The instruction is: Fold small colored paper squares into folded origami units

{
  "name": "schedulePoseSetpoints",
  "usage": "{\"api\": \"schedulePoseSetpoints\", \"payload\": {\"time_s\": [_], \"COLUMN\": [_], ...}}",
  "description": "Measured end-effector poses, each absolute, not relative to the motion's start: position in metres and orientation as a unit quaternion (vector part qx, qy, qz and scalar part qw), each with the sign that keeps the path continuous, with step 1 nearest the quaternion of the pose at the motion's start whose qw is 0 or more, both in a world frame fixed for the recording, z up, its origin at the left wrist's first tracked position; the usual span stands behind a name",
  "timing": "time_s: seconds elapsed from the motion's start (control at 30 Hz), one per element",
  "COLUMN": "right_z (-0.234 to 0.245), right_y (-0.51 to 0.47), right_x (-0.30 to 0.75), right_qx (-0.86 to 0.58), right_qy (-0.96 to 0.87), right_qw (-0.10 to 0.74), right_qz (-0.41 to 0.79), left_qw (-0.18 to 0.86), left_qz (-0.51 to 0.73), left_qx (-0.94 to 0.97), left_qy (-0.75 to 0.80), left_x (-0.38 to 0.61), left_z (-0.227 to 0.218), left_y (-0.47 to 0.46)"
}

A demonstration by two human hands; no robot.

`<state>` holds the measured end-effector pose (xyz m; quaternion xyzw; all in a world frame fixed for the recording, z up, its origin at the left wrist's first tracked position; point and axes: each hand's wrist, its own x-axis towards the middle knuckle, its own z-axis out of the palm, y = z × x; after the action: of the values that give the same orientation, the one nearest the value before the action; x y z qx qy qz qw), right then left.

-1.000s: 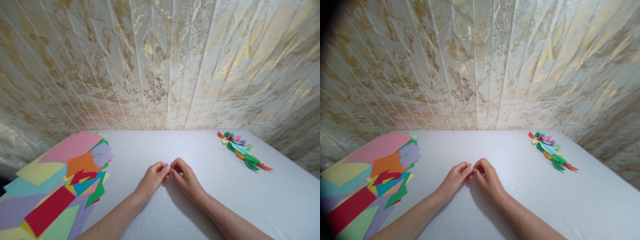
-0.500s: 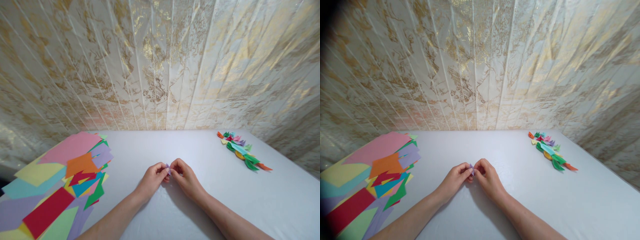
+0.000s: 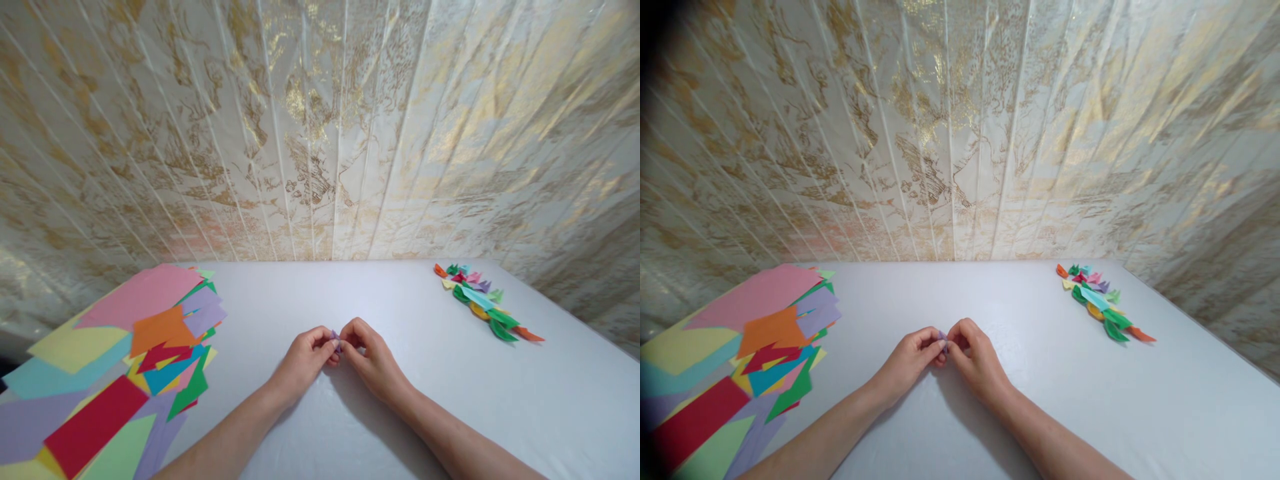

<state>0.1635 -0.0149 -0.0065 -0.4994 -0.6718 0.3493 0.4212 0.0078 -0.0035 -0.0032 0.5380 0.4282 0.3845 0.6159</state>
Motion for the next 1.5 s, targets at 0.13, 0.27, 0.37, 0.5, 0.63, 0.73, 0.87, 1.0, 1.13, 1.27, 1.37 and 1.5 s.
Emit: {"api": "schedulePoseSetpoints", "payload": {"time_s": [0.13,0.27,0.37,0.5,0.63,0.73,0.87,1.0,1.13,1.27,1.37,1.5], "right_z": [-0.008,-0.013,-0.014,-0.016,-0.019,-0.021,-0.020,-0.017,-0.016,-0.016,-0.015,-0.015], "right_y": [-0.014,-0.012,-0.011,-0.009,-0.006,-0.005,-0.006,-0.009,-0.010,-0.009,-0.009,-0.008], "right_x": [0.164,0.166,0.167,0.168,0.169,0.170,0.169,0.167,0.167,0.167,0.167,0.167], "right_qx": [-0.502,-0.509,-0.510,-0.509,-0.515,-0.517,-0.516,-0.510,-0.512,-0.512,-0.511,-0.511], "right_qy": [-0.662,-0.652,-0.647,-0.648,-0.644,-0.640,-0.640,-0.644,-0.645,-0.647,-0.647,-0.640], "right_qw": [0.420,0.416,0.413,0.414,0.421,0.429,0.423,0.414,0.413,0.411,0.407,0.412], "right_qz": [0.365,0.378,0.388,0.387,0.378,0.373,0.382,0.392,0.388,0.386,0.393,0.399], "left_qw": [0.604,0.588,0.584,0.593,0.608,0.593,0.564,0.548,0.550,0.554,0.553,0.518], "left_qz": [0.381,0.373,0.365,0.362,0.386,0.413,0.412,0.417,0.416,0.412,0.406,0.424], "left_qx": [0.542,0.554,0.562,0.555,0.538,0.535,0.542,0.553,0.559,0.560,0.557,0.558], "left_qy": [0.443,0.456,0.458,0.457,0.439,0.437,0.466,0.469,0.461,0.458,0.468,0.490], "left_x": [0.008,0.008,0.007,0.006,0.007,0.009,0.013,0.013,0.010,0.010,0.011,0.010], "left_z": [-0.005,-0.013,-0.016,-0.014,-0.012,-0.014,-0.018,-0.017,-0.015,-0.014,-0.012,-0.011], "left_y": [-0.004,-0.002,-0.002,-0.002,-0.002,-0.004,-0.007,-0.007,-0.005,-0.004,-0.005,-0.009]}}
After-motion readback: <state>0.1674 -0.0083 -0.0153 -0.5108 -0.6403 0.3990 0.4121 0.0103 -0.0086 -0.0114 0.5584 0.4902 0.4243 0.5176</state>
